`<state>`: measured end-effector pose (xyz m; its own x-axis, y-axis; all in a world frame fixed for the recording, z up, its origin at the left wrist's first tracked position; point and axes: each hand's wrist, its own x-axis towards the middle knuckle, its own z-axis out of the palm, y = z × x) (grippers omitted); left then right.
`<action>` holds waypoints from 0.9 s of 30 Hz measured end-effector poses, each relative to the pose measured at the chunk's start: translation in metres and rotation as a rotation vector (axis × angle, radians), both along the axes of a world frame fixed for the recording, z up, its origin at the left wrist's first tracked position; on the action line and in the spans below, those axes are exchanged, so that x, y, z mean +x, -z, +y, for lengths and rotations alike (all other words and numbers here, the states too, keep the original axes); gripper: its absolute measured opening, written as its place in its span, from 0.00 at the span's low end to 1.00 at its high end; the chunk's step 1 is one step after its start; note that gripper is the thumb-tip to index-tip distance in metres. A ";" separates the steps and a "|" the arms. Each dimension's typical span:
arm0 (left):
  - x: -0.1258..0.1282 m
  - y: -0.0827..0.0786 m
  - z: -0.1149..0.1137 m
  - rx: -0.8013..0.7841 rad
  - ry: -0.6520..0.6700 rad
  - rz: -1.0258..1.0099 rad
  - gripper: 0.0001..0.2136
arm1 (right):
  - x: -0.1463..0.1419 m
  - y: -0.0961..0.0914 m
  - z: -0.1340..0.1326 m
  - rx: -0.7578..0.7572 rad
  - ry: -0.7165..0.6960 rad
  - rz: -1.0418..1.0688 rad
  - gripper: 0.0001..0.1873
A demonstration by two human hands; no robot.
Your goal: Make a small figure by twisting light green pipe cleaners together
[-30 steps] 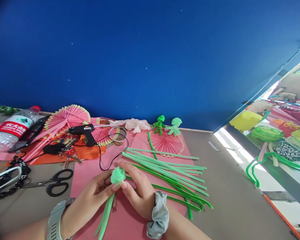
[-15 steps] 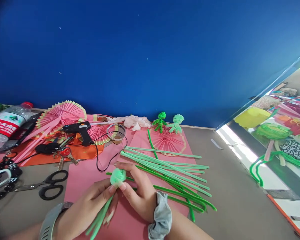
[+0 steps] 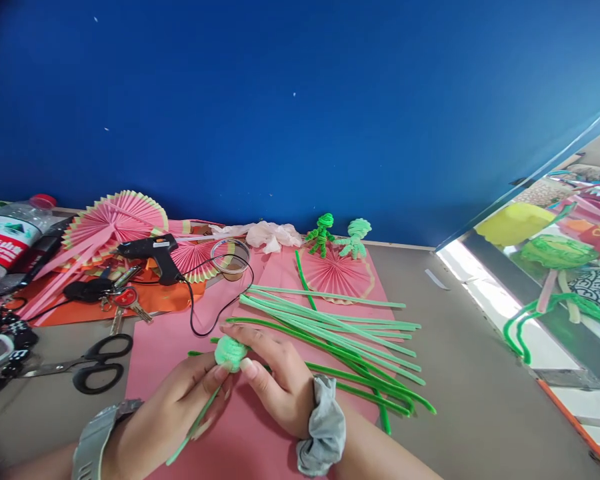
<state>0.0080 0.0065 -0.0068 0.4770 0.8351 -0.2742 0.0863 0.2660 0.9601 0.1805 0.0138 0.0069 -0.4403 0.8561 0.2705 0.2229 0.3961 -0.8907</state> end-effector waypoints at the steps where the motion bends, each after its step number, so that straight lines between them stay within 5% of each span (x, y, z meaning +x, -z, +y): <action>1: 0.000 -0.001 0.000 0.006 0.005 0.023 0.16 | 0.000 0.000 0.000 -0.001 0.002 0.001 0.21; 17: 0.002 -0.011 0.001 0.057 0.052 0.086 0.18 | -0.003 0.001 0.000 -0.013 -0.028 0.023 0.20; 22: 0.000 -0.010 0.007 -0.064 0.101 -0.081 0.17 | -0.003 0.002 -0.001 -0.064 0.042 0.096 0.21; 27: -0.002 -0.010 0.009 -0.204 0.117 -0.266 0.18 | -0.001 0.007 0.002 -0.108 0.073 0.163 0.33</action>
